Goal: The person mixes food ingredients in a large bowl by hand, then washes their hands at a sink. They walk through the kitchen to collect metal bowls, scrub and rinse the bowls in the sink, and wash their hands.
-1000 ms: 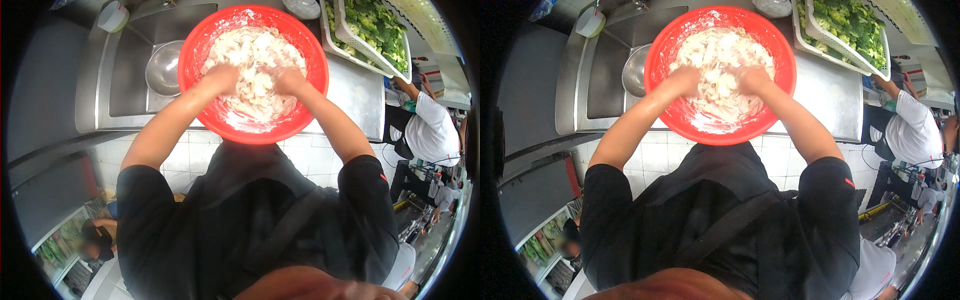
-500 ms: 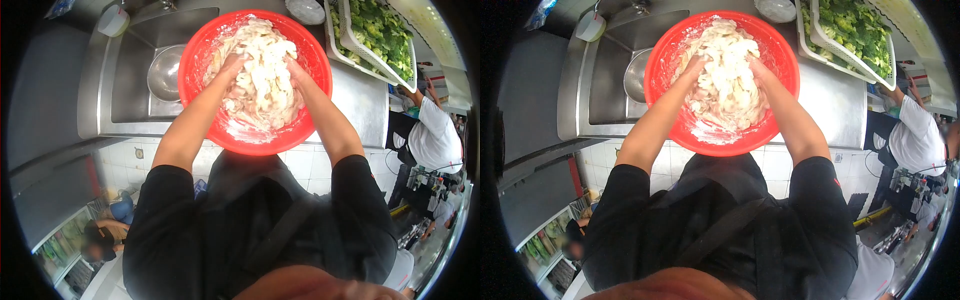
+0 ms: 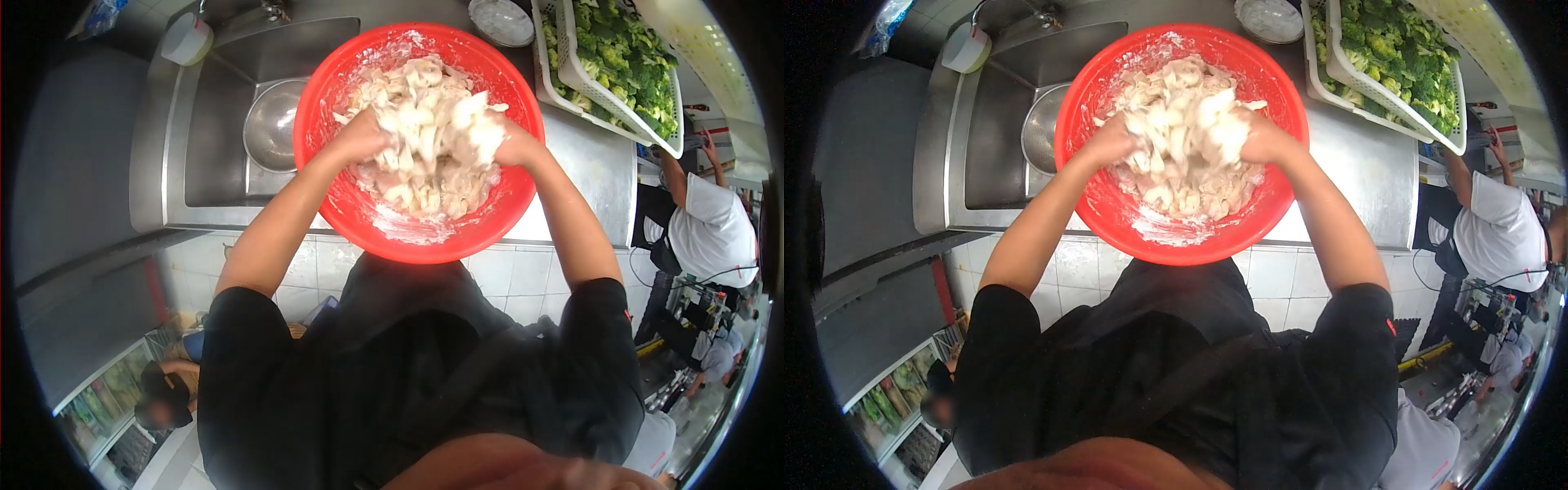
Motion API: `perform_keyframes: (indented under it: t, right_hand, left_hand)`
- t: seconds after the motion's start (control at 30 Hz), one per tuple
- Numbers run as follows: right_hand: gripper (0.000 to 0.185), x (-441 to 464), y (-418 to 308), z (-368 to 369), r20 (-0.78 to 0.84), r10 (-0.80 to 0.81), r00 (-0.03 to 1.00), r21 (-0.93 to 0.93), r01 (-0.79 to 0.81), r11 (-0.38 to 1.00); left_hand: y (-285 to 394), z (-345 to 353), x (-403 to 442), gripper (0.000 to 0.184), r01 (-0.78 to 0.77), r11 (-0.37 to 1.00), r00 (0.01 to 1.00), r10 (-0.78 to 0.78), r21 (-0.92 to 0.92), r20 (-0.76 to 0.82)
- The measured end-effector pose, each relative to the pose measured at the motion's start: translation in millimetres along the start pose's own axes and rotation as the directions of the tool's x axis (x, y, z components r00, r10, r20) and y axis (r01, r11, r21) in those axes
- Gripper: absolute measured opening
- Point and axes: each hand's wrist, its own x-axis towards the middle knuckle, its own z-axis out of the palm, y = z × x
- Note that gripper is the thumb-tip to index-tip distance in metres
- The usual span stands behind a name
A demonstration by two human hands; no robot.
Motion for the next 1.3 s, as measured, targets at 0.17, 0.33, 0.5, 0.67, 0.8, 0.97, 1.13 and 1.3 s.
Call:
perform_keyframes:
  t: [0.17,0.33,0.5,0.67,0.8,0.97,1.13,1.3]
  right_hand:
    - [0.052,51,29,-9,0.138,0.171,0.976,-0.787,0.003,0.617]
    - [0.055,99,95,-12,0.042,-0.014,0.999,-0.756,0.041,0.654]
    - [0.051,111,95,18,-0.06,0.418,0.907,0.68,-0.269,0.682]
    - [0.036,96,82,17,0.162,0.345,0.924,0.917,-0.27,0.292]
    - [0.037,60,47,-6,0.04,0.317,0.948,0.682,-0.258,0.684]
    - [0.03,22,27,-17,-0.136,0.236,0.962,0.141,-0.217,0.966]
    - [0.031,-29,-29,4,0.23,0.057,0.971,-0.41,0.044,0.911]
    - [0.031,-7,-1,57,0.387,0.32,0.865,-0.829,0.174,0.532]
  left_hand:
    - [-39,-16,39,0.04,-0.211,0.687,0.966,0.039,0.695,0.255]
    - [-75,-12,89,0.047,-0.12,0.743,0.988,0.022,0.658,0.155]
    - [-64,-2,98,0.046,0.388,0.835,0.884,-0.458,-0.391,-0.1]
    - [-69,-9,77,0.044,0.21,0.488,0.957,-0.28,-0.847,0.076]
    - [-47,-4,41,0.047,0.309,0.358,0.943,-0.234,-0.881,0.235]
    - [3,-11,0,0.043,0.311,0.914,0.95,-0.292,-0.261,0.108]
    - [26,-13,-22,0.04,-0.033,0.787,0.978,-0.102,0.617,0.182]
    - [-40,12,13,0.032,-0.315,0.59,0.728,-0.352,0.744,0.588]
